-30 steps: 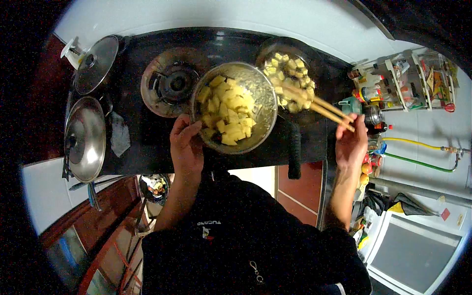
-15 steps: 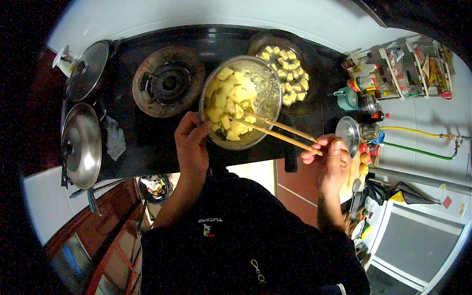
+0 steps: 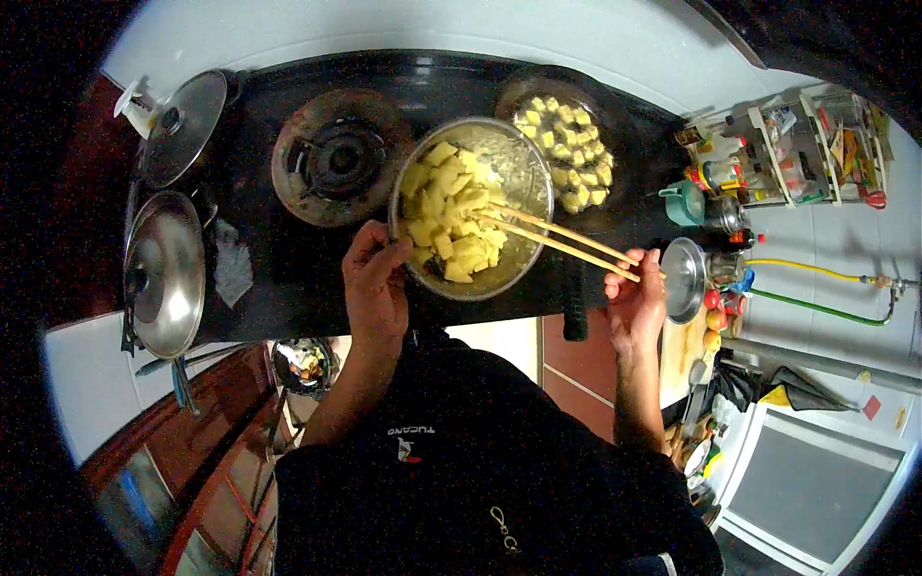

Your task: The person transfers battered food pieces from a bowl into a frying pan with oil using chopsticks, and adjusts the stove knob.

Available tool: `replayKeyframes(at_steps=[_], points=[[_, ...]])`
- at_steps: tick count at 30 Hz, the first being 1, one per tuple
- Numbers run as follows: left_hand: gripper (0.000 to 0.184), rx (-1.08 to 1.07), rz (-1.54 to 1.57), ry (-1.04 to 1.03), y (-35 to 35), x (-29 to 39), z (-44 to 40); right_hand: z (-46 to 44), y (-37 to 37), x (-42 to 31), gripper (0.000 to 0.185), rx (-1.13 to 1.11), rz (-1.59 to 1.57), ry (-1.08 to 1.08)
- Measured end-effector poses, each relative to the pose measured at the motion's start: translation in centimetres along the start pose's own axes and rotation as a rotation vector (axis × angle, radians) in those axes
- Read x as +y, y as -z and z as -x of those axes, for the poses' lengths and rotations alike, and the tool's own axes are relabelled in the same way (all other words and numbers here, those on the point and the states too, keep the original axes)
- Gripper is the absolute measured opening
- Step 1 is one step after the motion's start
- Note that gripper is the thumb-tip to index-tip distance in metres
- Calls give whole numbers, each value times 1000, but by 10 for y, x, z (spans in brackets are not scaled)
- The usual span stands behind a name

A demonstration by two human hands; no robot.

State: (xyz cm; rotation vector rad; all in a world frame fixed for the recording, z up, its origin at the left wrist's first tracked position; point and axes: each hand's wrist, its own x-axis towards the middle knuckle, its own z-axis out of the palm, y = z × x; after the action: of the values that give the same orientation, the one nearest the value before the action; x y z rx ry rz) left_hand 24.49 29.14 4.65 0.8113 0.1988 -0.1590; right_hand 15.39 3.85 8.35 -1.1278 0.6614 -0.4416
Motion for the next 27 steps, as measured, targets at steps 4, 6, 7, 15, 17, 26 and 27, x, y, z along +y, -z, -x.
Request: replayKeyframes(at_steps=[4, 6, 7, 15, 17, 26, 27], points=[[16, -1, -16, 9, 2, -1, 1, 0, -6, 0, 33, 2, 1, -31], [16, -13, -20, 15, 7, -3, 0, -1, -4, 0, 32, -2, -29, -73], [16, -5, -29, 12, 5, -2, 1, -2, -3, -1, 32, -5, -45, -94], [13, 50, -77, -29, -7, 5, 10, -9, 0, 1, 31, 11, -149, -204], [13, -13, -116, -57, 7, -2, 6, -7, -4, 1, 31, 37, -121, -199], [15, 23, -70, -52, 2, -3, 6, 0, 4, -13, 31, -17, -7, -33], [15, 26, -59, -47, 2, -3, 6, 4, 1, -18, 33, -51, 76, 54]])
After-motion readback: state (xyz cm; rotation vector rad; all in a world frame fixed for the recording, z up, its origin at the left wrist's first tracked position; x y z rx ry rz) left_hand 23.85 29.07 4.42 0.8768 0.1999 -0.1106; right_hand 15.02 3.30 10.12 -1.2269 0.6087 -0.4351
